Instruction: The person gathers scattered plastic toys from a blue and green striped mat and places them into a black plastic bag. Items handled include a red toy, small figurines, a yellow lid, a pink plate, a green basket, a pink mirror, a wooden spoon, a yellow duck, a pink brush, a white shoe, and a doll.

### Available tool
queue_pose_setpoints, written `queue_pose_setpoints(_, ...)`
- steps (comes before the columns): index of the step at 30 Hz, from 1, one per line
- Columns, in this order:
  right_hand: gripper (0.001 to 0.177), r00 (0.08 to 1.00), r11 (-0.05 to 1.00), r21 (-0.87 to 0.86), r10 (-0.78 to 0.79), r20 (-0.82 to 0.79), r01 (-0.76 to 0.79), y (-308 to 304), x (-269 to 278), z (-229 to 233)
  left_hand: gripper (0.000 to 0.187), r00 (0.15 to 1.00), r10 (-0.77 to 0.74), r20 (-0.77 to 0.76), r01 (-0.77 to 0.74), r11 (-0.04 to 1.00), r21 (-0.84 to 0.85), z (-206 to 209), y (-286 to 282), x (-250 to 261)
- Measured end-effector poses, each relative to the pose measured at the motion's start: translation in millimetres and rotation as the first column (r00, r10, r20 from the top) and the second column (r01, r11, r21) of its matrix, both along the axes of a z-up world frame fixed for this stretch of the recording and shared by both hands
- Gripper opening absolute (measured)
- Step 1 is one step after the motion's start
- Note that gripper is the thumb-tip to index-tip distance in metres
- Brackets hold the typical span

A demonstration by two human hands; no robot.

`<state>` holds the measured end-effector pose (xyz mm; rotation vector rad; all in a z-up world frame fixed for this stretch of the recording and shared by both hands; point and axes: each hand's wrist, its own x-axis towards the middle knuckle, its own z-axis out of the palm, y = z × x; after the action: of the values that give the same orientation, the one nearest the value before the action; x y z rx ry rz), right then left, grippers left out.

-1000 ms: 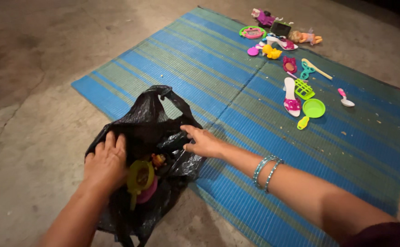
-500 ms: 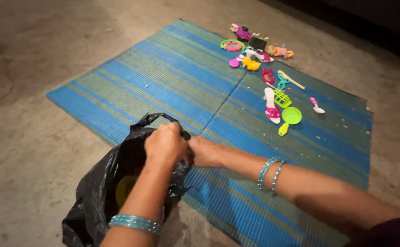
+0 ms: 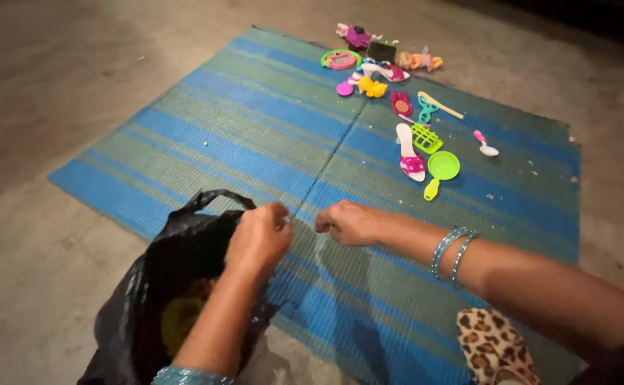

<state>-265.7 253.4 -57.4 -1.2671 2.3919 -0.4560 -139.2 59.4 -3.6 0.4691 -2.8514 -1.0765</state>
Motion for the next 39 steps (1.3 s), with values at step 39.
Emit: queue_pose_setpoints(39,0.061,0.819,0.883,-0.024,-0.444,-0.364,0.468,186.0,-266.4,-151.5,0.065,0.833,0.041,0.552,-0.202,0.951,0.233,-63.2,151.0,-114.8)
